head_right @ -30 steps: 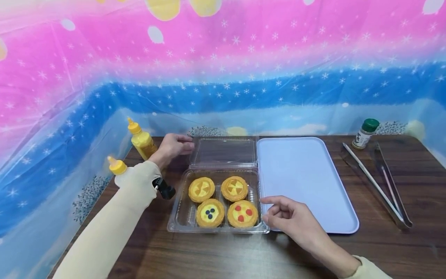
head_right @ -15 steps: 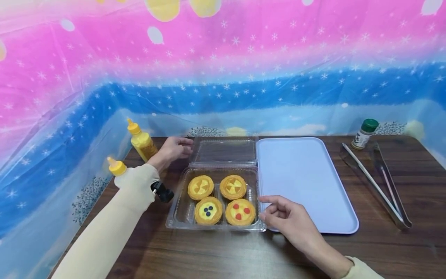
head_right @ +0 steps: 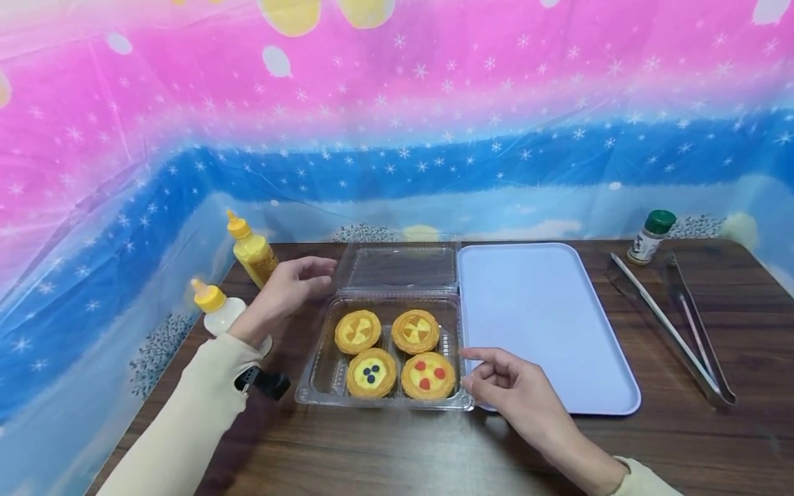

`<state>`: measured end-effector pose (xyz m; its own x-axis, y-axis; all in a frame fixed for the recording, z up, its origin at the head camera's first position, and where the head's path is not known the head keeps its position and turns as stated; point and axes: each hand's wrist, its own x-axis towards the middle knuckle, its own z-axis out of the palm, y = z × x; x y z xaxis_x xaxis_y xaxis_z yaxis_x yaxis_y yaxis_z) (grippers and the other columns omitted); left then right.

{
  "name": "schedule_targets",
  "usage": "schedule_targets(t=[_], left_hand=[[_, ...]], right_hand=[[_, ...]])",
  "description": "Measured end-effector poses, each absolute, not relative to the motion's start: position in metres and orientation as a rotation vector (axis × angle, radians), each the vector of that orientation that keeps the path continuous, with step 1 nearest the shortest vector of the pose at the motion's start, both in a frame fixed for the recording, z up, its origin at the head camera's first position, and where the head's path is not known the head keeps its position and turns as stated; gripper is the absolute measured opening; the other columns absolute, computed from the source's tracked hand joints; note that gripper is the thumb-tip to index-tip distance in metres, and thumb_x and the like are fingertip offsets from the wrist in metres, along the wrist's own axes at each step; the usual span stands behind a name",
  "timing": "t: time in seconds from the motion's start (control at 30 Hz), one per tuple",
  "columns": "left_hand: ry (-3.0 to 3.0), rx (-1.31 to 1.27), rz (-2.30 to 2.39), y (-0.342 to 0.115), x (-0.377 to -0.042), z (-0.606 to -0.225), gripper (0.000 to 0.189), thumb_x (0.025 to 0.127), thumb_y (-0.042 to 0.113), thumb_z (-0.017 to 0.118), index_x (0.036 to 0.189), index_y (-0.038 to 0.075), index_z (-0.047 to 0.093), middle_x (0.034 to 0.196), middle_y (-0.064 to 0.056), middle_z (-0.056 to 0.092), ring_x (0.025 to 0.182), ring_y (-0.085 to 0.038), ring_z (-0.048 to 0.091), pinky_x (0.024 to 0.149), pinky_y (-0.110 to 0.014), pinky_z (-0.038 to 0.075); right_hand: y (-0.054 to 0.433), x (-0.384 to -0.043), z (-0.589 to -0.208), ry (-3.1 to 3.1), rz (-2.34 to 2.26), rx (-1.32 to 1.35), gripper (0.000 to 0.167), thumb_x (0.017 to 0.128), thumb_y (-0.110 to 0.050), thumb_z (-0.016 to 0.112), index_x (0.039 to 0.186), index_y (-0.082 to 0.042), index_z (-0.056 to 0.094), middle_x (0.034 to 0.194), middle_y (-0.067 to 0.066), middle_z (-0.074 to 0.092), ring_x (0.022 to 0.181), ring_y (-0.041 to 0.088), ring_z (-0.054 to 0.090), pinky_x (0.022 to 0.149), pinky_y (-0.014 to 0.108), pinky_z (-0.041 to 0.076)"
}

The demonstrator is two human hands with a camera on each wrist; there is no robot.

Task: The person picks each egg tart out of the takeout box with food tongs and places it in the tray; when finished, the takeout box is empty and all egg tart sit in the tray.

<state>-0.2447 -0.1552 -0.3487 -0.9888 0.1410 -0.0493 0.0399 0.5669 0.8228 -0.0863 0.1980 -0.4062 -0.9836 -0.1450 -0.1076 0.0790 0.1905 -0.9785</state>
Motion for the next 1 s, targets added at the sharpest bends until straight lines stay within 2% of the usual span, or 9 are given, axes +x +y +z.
schedule_targets(t=[0.33,0.53,0.73,0.9,1.0], left_hand=[[2.498,0.105,1.68,-0.16,-0.216,-0.37,0.03,0.106,0.0,0.062,0.136,-0.004,0.066,0.128,-0.023,0.068,0.113,-0.036,0.07,0.097,-0.044,0.06],[2.428,0.037,1.786,-0.159,-0.209,-0.379,0.023,0.106,0.002,0.063,0.127,-0.002,0.07,0.12,-0.02,0.074,0.108,-0.032,0.073,0.09,-0.039,0.063],[2.348,0.001,1.919,-0.159,-0.21,-0.386,0.021,0.102,0.002,0.07,0.122,-0.005,0.073,0.113,-0.019,0.077,0.098,-0.025,0.075,0.081,-0.032,0.063],[2.334,-0.051,1.953,-0.158,-0.212,-0.39,0.021,0.099,0.005,0.075,0.119,-0.003,0.076,0.11,-0.013,0.078,0.096,-0.018,0.075,0.082,-0.03,0.063],[2.32,-0.063,1.965,-0.159,-0.212,-0.391,0.022,0.099,0.005,0.076,0.119,-0.003,0.077,0.111,-0.013,0.078,0.097,-0.018,0.075,0.085,-0.032,0.063]], right_hand=[[0.198,-0.086,-0.406,2.278,-1.874,-0.028,0.052,0.1,-0.021,0.077,0.146,-0.002,0.061,0.102,0.013,0.068,0.087,0.02,0.07,0.08,0.034,0.063],[0.197,-0.088,-0.406,2.298,-1.83,-0.021,0.053,0.1,-0.023,0.077,0.147,-0.003,0.061,0.102,0.012,0.069,0.087,0.021,0.07,0.076,0.034,0.062],[0.198,-0.088,-0.406,2.288,-1.837,-0.026,0.052,0.101,-0.023,0.077,0.147,-0.003,0.061,0.102,0.012,0.07,0.088,0.02,0.071,0.079,0.034,0.063],[0.198,-0.089,-0.406,2.273,-1.853,-0.039,0.053,0.101,-0.023,0.076,0.147,-0.003,0.06,0.103,0.012,0.07,0.089,0.02,0.071,0.081,0.034,0.063],[0.198,-0.09,-0.407,2.265,-1.861,-0.046,0.053,0.101,-0.022,0.076,0.147,-0.003,0.06,0.103,0.013,0.07,0.089,0.02,0.071,0.08,0.034,0.062]])
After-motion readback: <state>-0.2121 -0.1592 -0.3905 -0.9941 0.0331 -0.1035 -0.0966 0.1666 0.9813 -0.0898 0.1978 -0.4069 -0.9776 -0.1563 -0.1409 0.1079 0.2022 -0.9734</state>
